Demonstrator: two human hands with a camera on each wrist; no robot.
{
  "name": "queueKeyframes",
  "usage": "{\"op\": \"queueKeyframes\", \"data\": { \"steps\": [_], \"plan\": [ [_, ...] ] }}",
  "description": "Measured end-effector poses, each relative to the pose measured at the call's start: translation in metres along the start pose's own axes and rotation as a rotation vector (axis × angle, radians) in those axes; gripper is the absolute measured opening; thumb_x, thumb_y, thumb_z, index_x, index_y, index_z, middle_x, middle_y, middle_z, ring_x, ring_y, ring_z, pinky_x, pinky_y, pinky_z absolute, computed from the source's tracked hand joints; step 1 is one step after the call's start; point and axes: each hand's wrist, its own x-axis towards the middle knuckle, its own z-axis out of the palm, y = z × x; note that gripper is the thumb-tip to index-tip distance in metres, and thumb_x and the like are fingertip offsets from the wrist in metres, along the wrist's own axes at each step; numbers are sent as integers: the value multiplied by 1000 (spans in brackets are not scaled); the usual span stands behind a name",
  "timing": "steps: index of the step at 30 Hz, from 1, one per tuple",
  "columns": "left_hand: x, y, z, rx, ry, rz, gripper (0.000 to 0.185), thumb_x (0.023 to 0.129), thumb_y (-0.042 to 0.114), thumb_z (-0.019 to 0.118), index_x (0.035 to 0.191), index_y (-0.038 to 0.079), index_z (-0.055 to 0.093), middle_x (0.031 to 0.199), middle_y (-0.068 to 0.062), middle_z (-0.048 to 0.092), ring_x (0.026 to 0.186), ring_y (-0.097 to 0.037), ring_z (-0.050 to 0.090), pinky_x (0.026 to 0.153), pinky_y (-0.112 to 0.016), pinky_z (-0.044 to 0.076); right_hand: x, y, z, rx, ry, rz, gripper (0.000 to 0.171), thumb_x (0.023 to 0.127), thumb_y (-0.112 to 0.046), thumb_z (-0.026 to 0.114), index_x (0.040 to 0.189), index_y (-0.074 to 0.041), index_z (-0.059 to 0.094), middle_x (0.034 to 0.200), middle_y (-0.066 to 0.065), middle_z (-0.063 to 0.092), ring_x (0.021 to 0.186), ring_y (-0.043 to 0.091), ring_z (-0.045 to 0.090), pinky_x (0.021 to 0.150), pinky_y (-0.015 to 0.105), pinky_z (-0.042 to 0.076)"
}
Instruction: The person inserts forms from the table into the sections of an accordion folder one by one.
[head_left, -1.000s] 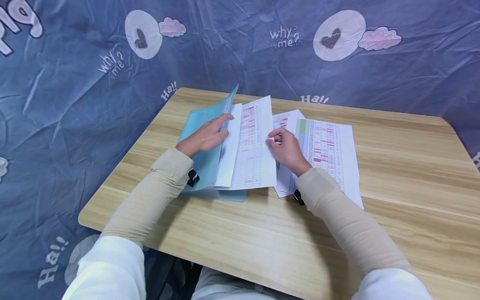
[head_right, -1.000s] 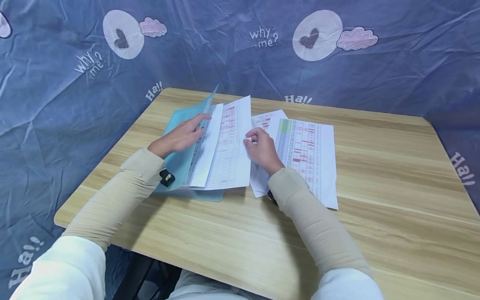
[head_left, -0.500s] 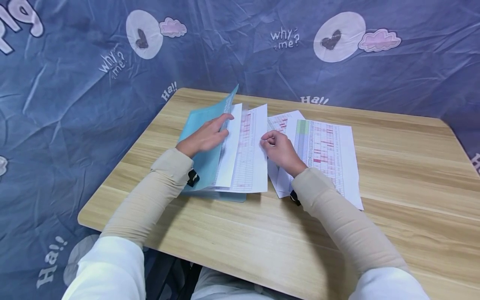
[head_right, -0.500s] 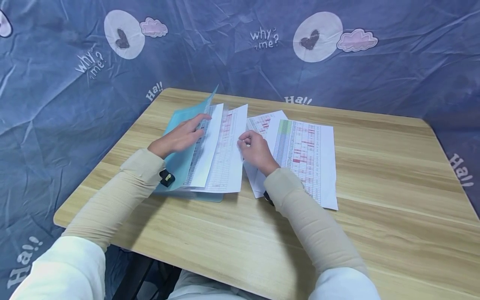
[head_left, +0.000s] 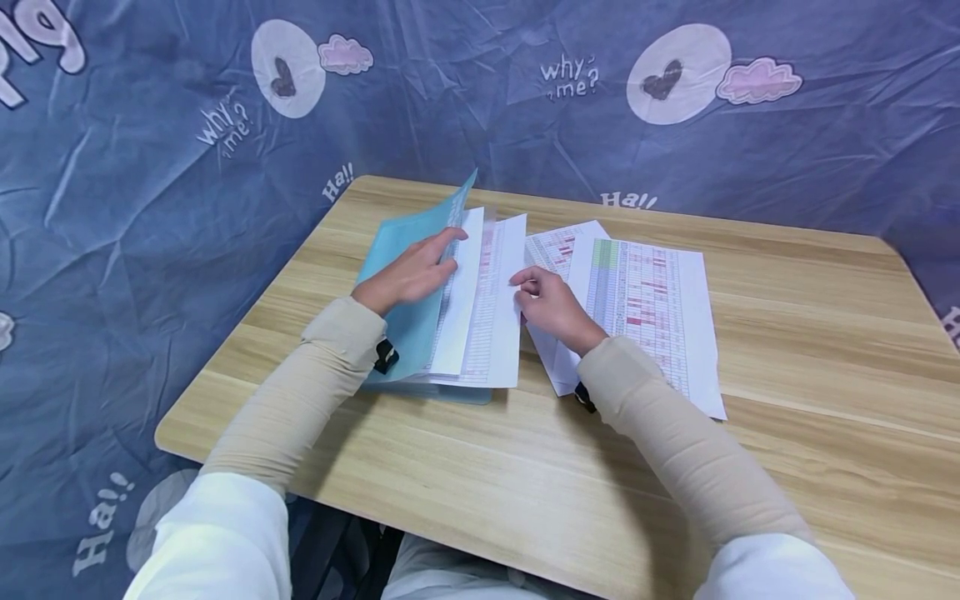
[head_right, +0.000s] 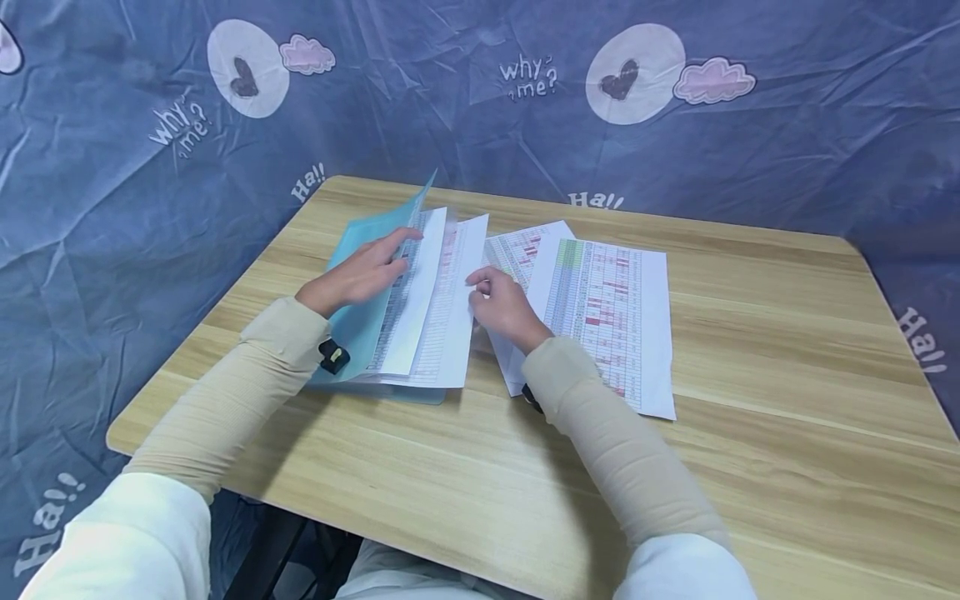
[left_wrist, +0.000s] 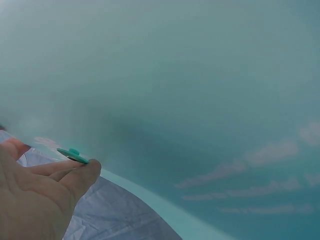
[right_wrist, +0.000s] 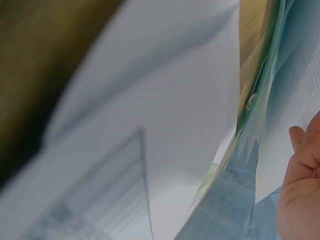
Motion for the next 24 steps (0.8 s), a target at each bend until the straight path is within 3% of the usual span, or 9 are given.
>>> {"op": "queueKeyframes", "data": {
  "steps": [10, 19, 24],
  "plan": [
    [-1, 1, 0, 7, 1, -3, 48, 97, 26, 35, 144, 21, 29, 150, -5, 32, 128, -23, 37, 105, -45, 30, 2, 0, 6, -6, -41, 5, 27, 95, -9, 43, 120, -8, 53, 107, 11, 62, 78, 32, 65, 71, 30, 47],
    [0, 1, 1, 15, 2, -2, 48, 97, 25, 35, 144, 21, 29, 151, -4, 31, 135, -22, 32, 108, -44, 28, 4, -1, 11, -37, -69, -3, 26, 96, -7, 43, 120, -8, 54, 101, 12, 62, 76, 27, 63, 60, 27, 46],
    [0, 1, 1, 16, 1, 0, 48, 97, 25, 35, 144, 21, 29, 151, -4, 31, 136, -21, 31, 109, -45, 27, 5, -3, 13, -35, -73, -18, 26, 96, -7, 43, 120, -7, 53, 104, 13, 63, 74, 28, 63, 61, 27, 47]
  ]
}}
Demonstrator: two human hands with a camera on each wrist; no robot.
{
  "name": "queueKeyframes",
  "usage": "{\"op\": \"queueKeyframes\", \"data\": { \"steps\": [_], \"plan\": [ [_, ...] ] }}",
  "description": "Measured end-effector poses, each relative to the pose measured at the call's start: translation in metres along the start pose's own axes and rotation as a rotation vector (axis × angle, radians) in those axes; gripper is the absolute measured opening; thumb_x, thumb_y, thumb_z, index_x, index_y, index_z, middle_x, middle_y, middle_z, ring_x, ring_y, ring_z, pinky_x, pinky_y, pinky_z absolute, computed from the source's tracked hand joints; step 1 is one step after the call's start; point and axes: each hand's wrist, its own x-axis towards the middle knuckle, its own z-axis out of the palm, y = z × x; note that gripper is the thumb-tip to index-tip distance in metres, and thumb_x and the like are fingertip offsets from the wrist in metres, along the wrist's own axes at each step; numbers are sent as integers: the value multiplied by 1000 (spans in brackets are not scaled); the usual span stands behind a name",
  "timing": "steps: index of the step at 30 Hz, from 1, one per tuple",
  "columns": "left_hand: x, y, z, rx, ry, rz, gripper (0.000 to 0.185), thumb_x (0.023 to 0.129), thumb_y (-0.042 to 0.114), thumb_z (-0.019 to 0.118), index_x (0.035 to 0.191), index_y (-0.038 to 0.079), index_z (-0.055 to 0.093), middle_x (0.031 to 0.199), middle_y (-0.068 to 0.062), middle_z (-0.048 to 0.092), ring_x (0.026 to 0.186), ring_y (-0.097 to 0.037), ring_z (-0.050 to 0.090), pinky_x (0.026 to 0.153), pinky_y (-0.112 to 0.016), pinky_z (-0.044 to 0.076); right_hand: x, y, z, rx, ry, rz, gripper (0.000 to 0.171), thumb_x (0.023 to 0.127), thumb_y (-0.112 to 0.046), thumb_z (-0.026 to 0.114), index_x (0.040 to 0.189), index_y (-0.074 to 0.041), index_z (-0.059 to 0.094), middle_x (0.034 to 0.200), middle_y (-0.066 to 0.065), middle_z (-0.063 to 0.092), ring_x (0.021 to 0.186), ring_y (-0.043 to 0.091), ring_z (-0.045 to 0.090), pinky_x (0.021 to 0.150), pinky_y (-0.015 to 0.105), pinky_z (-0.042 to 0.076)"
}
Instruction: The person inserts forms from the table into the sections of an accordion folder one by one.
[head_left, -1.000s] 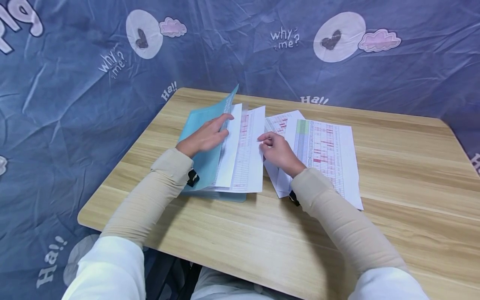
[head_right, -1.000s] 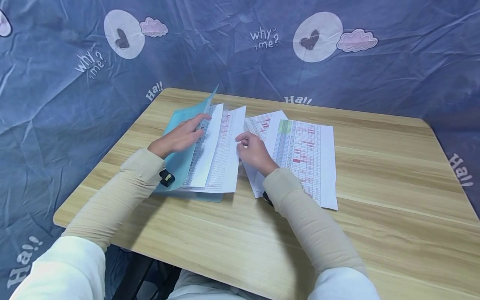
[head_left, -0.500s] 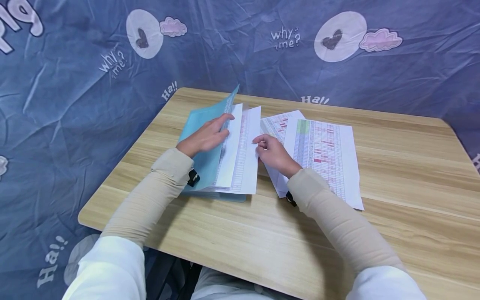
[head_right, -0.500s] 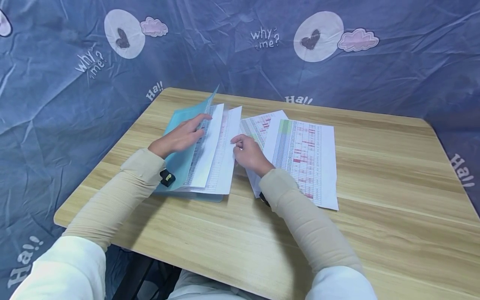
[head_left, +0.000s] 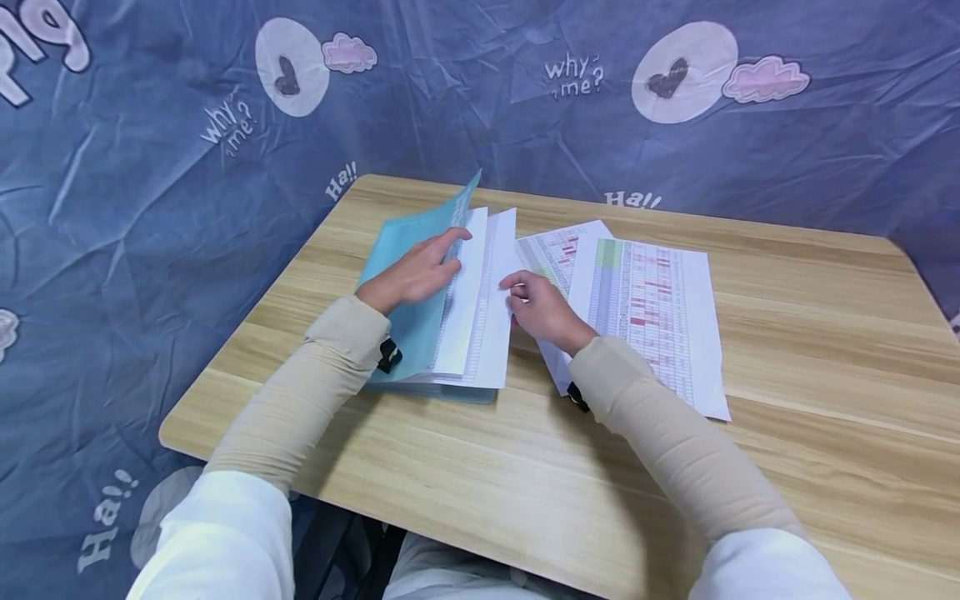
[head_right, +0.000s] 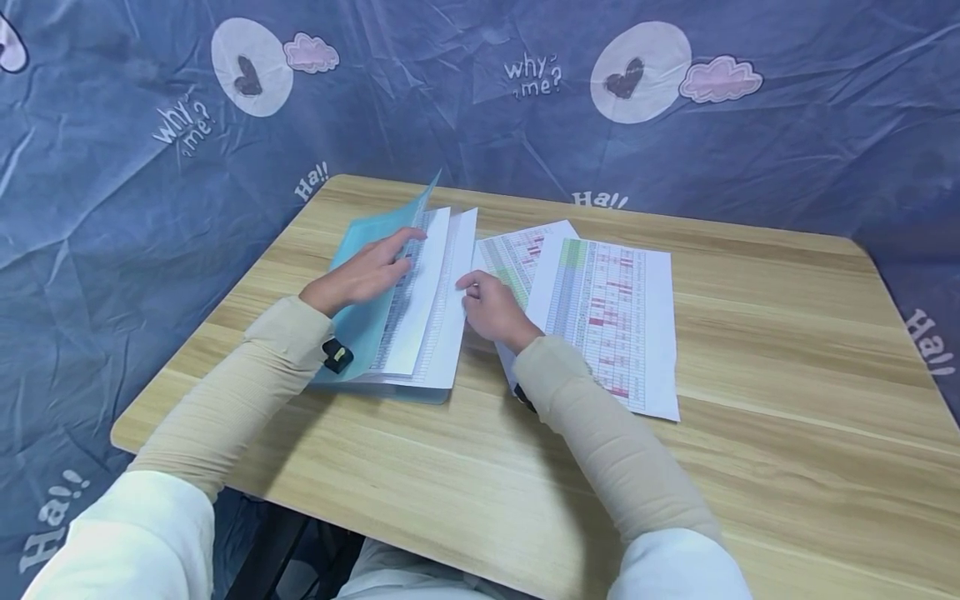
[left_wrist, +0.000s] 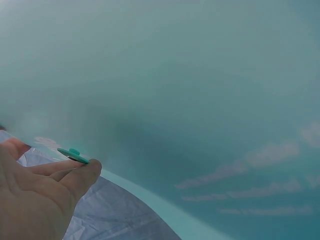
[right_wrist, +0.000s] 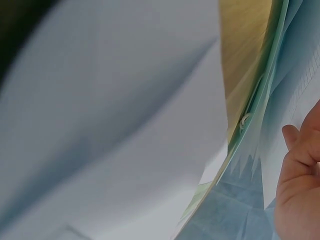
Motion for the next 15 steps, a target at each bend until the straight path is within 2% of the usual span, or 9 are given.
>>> {"op": "queueKeyframes", "data": {
  "steps": [3, 7, 11, 15],
  "plan": [
    [0, 0, 0, -1, -2, -3, 48, 97, 24, 35, 144, 21, 29, 151, -3, 31, 135, -21, 31, 109, -45, 27, 1, -1, 2, 13, -11, -5, 26, 96, -6, 43, 121, -6, 53, 103, 13, 63, 74, 31, 63, 62, 27, 48],
    [1, -1, 0, 3, -2, -8, 48, 96, 25, 34, 144, 22, 30, 151, -3, 31, 135, -20, 32, 108, -44, 28, 2, -2, 4, 22, -27, -2, 25, 97, -6, 44, 120, -6, 53, 93, 13, 60, 75, 32, 64, 60, 28, 48],
    [2, -1, 0, 7, 5, -1, 48, 96, 25, 34, 144, 22, 30, 151, -3, 31, 134, -21, 33, 109, -44, 27, 4, -3, 7, -1, -26, -9, 24, 97, -7, 45, 119, -6, 53, 84, 12, 56, 74, 30, 64, 60, 28, 47],
    [2, -2, -1, 4, 2, 0, 48, 96, 24, 35, 144, 21, 30, 151, -4, 31, 134, -21, 33, 108, -45, 27, 6, -7, 8, -23, -28, -16, 24, 97, -8, 46, 119, -7, 53, 84, 11, 57, 74, 29, 65, 61, 29, 46]
  ]
}}
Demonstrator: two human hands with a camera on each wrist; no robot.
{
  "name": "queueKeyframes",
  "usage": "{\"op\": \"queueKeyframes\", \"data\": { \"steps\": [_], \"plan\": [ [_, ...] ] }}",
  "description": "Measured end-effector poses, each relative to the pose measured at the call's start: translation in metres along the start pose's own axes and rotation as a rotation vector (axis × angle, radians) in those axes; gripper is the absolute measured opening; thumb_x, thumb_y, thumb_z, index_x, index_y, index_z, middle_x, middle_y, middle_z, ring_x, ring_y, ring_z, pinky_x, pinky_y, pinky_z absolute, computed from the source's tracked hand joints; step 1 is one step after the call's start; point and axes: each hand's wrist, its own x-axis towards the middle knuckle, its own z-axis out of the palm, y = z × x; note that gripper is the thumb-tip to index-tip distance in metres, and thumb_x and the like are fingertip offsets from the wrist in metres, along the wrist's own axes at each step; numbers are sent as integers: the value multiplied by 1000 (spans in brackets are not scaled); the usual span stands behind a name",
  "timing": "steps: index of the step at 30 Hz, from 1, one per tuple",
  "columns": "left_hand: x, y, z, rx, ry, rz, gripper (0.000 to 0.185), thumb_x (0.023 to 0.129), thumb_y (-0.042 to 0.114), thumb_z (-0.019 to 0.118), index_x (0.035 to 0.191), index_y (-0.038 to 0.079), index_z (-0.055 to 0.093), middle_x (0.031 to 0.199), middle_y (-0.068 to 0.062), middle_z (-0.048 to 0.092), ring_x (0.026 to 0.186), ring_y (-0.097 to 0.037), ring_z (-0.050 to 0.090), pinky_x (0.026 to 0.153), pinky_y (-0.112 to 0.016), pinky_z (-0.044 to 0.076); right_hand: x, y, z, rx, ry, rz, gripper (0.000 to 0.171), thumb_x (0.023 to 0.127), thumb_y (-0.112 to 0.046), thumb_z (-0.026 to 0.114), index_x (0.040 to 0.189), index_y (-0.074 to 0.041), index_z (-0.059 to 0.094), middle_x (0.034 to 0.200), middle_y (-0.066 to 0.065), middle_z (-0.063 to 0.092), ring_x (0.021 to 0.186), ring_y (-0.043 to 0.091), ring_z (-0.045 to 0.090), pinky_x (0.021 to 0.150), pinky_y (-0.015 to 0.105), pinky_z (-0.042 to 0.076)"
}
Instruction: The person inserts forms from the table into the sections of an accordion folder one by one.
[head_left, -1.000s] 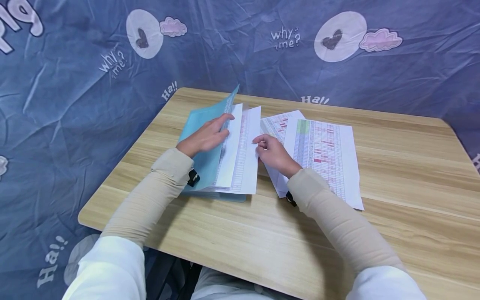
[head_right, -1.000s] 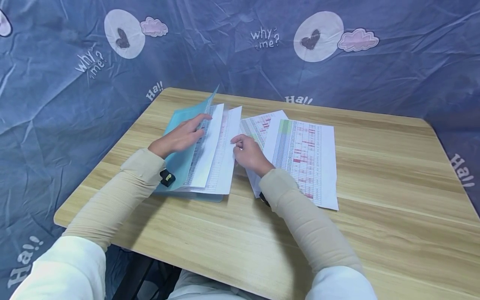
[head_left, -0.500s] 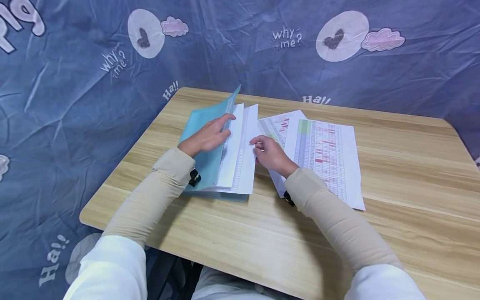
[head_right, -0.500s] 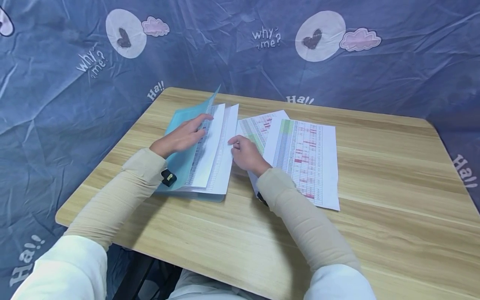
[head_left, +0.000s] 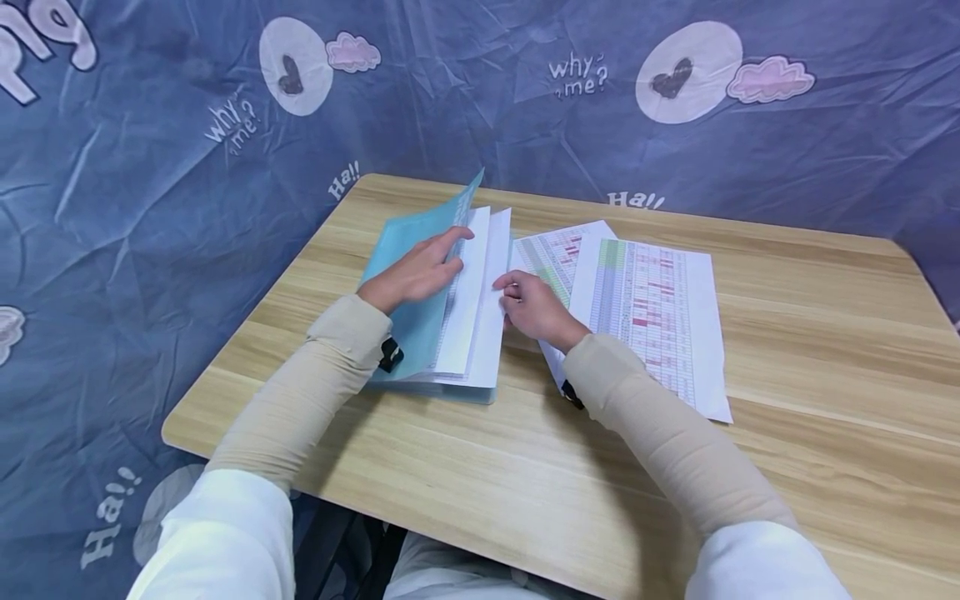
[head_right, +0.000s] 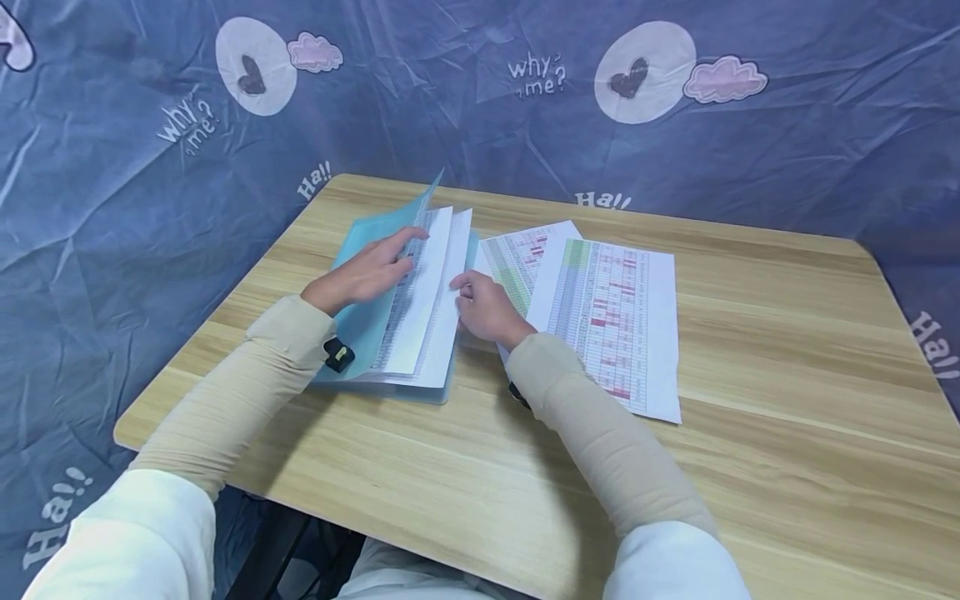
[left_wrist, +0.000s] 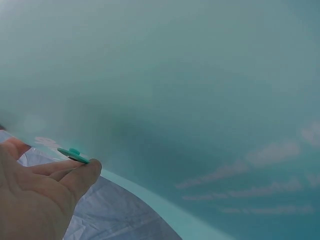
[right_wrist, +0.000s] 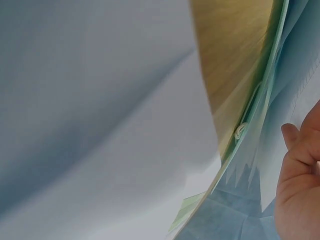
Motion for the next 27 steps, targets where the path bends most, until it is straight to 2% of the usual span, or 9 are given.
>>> {"op": "queueKeyframes", "data": {
  "steps": [10, 15, 22, 27],
  "plan": [
    [-1, 1, 0, 2, 5, 6, 48, 96, 23, 35, 144, 21, 30, 152, -3, 30, 133, -22, 33, 107, -45, 29, 3, -6, 5, -12, -21, 4, 24, 97, -10, 45, 121, -7, 51, 83, 11, 59, 73, 27, 64, 60, 28, 44],
    [-1, 1, 0, 7, 7, 14, 48, 96, 24, 35, 144, 20, 30, 151, -3, 31, 133, -23, 34, 107, -44, 29, 4, -7, 5, 0, -19, -5, 26, 97, -9, 45, 123, -8, 47, 90, 10, 63, 71, 25, 65, 62, 29, 46],
    [-2, 1, 0, 0, 8, 16, 48, 96, 23, 35, 143, 21, 31, 151, -3, 31, 133, -23, 34, 106, -44, 30, 6, -7, 6, -6, -27, -21, 41, 97, -8, 45, 137, -9, 38, 94, 9, 65, 70, 26, 65, 64, 28, 47],
    [-3, 1, 0, 0, 8, 20, 48, 96, 24, 34, 144, 20, 31, 151, -3, 31, 134, -23, 34, 106, -45, 30, 7, -7, 8, -20, -29, -15, 58, 97, -9, 45, 149, -11, 20, 101, 12, 65, 69, 24, 66, 67, 28, 47]
  ]
}}
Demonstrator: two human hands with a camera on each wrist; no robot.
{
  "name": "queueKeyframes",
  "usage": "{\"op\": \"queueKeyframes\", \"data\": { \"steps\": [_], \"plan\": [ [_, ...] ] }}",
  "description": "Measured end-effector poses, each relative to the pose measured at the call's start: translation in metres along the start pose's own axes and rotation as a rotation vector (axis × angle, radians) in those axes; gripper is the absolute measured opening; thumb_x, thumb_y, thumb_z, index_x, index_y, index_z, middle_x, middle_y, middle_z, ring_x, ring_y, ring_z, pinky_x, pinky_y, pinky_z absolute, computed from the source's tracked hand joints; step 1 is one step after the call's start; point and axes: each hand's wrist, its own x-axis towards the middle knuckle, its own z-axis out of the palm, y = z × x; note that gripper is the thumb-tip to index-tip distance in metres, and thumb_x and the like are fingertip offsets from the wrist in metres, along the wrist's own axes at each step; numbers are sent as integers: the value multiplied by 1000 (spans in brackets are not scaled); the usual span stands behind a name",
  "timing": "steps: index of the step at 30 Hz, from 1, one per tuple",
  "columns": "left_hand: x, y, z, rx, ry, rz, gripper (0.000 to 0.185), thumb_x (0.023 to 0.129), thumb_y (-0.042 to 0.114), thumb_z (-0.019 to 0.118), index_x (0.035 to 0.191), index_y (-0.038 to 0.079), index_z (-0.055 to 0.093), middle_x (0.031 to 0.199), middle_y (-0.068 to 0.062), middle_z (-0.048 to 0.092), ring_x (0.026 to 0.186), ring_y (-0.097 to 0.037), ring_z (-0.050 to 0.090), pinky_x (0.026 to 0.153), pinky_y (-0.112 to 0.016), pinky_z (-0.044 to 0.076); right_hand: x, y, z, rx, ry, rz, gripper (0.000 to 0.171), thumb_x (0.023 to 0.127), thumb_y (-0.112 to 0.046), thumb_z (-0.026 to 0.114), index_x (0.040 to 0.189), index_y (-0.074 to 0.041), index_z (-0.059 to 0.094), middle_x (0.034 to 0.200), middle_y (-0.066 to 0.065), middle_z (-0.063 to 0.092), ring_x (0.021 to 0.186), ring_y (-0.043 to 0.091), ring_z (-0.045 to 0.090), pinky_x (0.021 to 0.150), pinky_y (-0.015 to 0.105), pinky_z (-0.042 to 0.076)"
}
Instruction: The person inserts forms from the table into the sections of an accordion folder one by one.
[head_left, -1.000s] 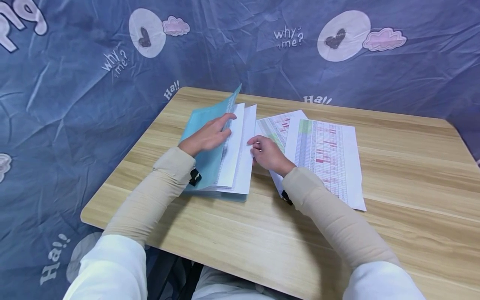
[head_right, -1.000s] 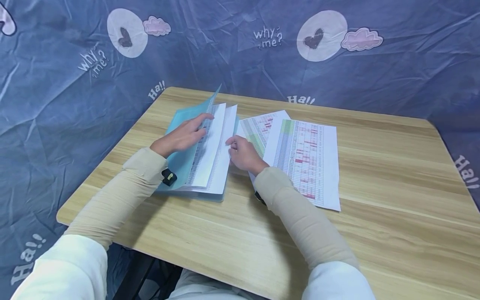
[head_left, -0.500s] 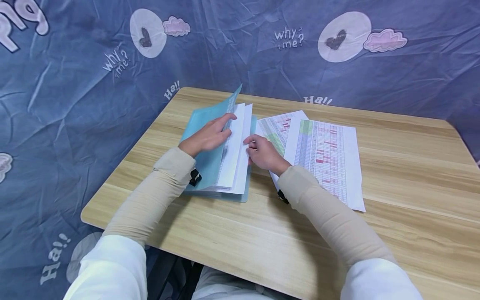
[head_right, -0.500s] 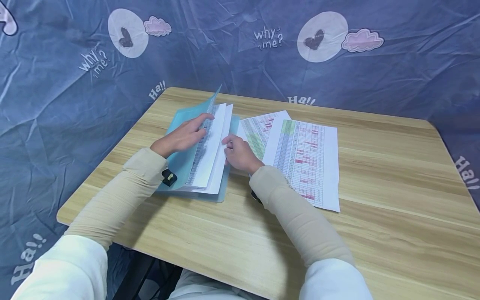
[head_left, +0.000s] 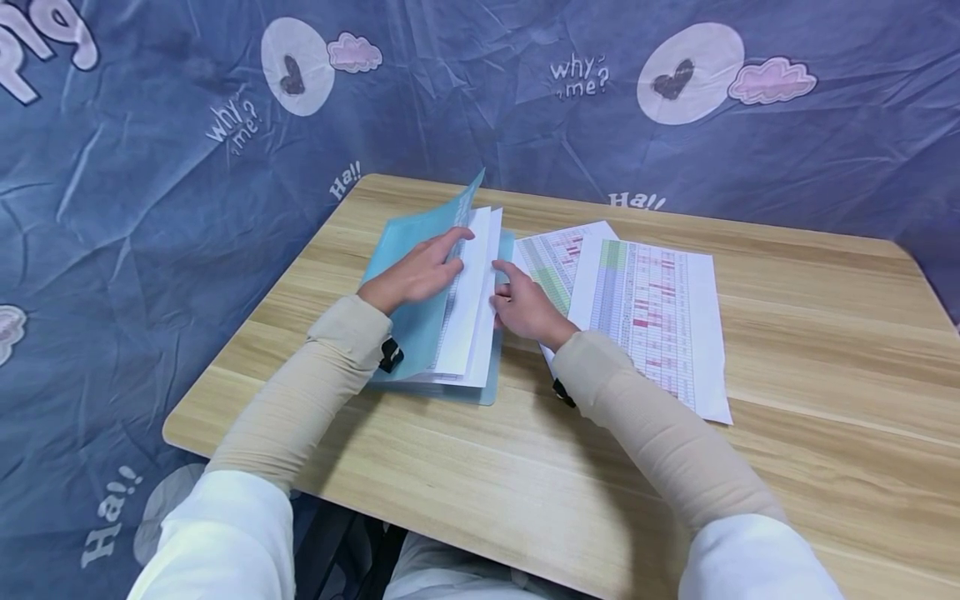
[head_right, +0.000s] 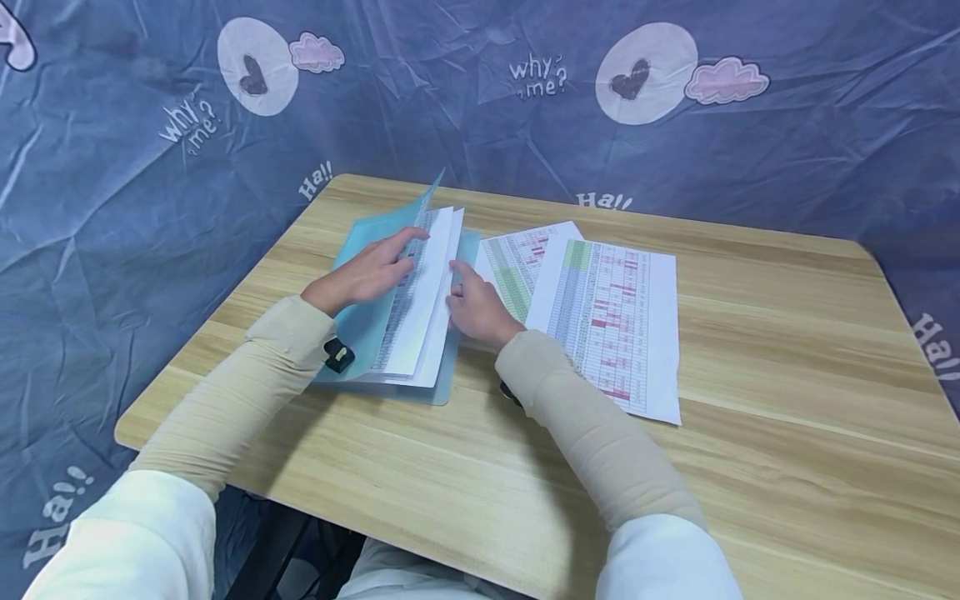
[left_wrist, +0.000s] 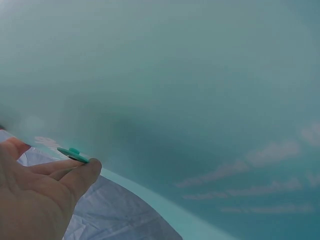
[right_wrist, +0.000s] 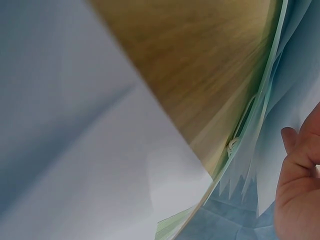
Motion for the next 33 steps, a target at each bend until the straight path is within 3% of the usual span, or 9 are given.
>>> {"op": "queueKeyframes", "data": {
  "steps": [4, 14, 23, 33],
  "plan": [
    [0, 0, 0, 7, -7, -4, 49, 96, 25, 34, 144, 20, 30, 151, -3, 31, 135, -22, 32, 108, -45, 29, 1, 1, 1, -3, -4, 6, 66, 97, -9, 46, 152, -9, 10, 112, 13, 64, 69, 22, 66, 69, 27, 49],
    [0, 1, -1, 3, -4, 0, 48, 96, 23, 34, 144, 19, 30, 151, -3, 30, 133, -25, 34, 107, -45, 29, 3, 0, 4, 1, -32, 3, 65, 97, -11, 45, 151, -2, 9, 119, 14, 63, 70, 23, 66, 62, 26, 47],
    [0, 0, -1, 0, -1, 10, 48, 96, 20, 35, 144, 19, 30, 151, -4, 31, 133, -24, 35, 106, -45, 31, 3, -2, 7, 44, -81, 10, 63, 97, -9, 42, 151, -2, 8, 121, 16, 61, 73, 21, 67, 71, 28, 52],
    [-1, 1, -2, 4, -8, 3, 48, 96, 21, 35, 144, 20, 30, 152, -4, 30, 132, -24, 35, 106, -46, 30, 3, -2, 8, 65, -68, 23, 68, 96, -11, 46, 151, -2, 7, 115, 12, 64, 67, 19, 66, 83, 32, 50]
  ]
}}
